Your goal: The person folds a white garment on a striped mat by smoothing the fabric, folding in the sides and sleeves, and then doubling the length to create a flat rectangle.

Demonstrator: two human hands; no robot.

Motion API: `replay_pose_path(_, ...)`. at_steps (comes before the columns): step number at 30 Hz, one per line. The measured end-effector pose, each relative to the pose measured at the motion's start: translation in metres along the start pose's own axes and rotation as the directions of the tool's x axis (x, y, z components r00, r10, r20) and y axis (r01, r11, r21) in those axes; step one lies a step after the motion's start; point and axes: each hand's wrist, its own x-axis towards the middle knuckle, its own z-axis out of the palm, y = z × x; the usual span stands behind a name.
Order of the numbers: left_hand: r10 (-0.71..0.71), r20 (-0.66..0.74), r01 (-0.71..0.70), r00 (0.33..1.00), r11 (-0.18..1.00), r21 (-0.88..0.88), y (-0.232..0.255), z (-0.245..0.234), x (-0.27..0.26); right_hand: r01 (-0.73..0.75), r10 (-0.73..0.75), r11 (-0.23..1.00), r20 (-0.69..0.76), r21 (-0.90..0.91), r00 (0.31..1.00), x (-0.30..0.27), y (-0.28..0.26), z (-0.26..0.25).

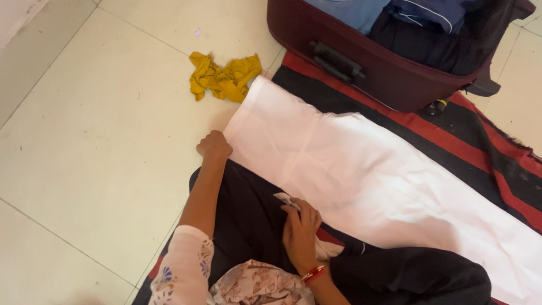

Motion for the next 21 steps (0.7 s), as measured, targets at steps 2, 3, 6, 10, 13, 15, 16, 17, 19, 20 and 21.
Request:
replay_pose_path(2, 0.000, -0.059, -0.007, 0.998, 0.993, -0.119, 0.000, -0.010, -0.010, 0.016, -0.016, 1.000, -0.001, 0.010, 1.000, -0.001, 0.002, -0.003)
replay_pose_path(3, 0.005, -0.105, -0.027, 0.994, 0.979, -0.204, 0.001, -0.016, -0.018, 0.023, -0.023, 1.000, -0.004, 0.015, 1.000, -0.001, 0.002, -0.004)
replay_pose_path(6, -0.014, -0.211, -0.065, 0.977, 0.930, -0.363, 0.004, -0.025, -0.032, 0.069, -0.069, 0.998, 0.010, -0.013, 0.998, -0.001, 0.003, -0.003)
replay_pose_path(10, -0.040, -0.223, -0.039, 0.974, 0.940, -0.338, 0.003, -0.017, -0.022, 0.059, -0.059, 0.998, 0.034, -0.006, 0.998, -0.001, 0.005, 0.002)
replay_pose_path(13, -0.023, -0.188, -0.054, 0.982, 0.917, -0.394, 0.000, -0.017, -0.024, 0.055, -0.055, 0.998, 0.057, -0.008, 0.997, -0.001, 0.003, -0.001)
replay_pose_path(15, 0.049, -0.237, -0.164, 0.970, 0.856, -0.491, -0.001, -0.021, -0.033, 0.061, -0.060, 0.998, 0.091, -0.007, 0.994, 0.007, -0.003, -0.005)
replay_pose_path(16, 0.082, -0.266, -0.217, 0.961, 0.818, -0.533, -0.001, -0.023, -0.037, 0.096, -0.096, 0.995, 0.087, 0.011, 0.992, 0.013, -0.007, -0.006)
replay_pose_path(17, 0.139, -0.298, -0.294, 0.945, 0.760, -0.579, 0.000, -0.026, -0.041, 0.131, -0.133, 0.991, 0.082, 0.030, 0.988, 0.024, -0.011, -0.007)
replay_pose_path(19, 0.242, -0.362, -0.430, 0.900, 0.623, -0.654, 0.003, -0.029, -0.049, 0.187, -0.190, 0.981, 0.091, 0.047, 0.977, 0.045, -0.020, -0.009)
replay_pose_path(20, 0.290, -0.366, -0.467, 0.884, 0.529, -0.708, 0.004, -0.030, -0.052, 0.213, -0.217, 0.976, 0.103, 0.048, 0.971, 0.058, -0.026, -0.006)
replay_pose_path(21, 0.336, -0.375, -0.495, 0.864, 0.428, -0.756, 0.004, -0.031, -0.055, 0.239, -0.243, 0.970, 0.114, 0.049, 0.963, 0.070, -0.031, -0.004)
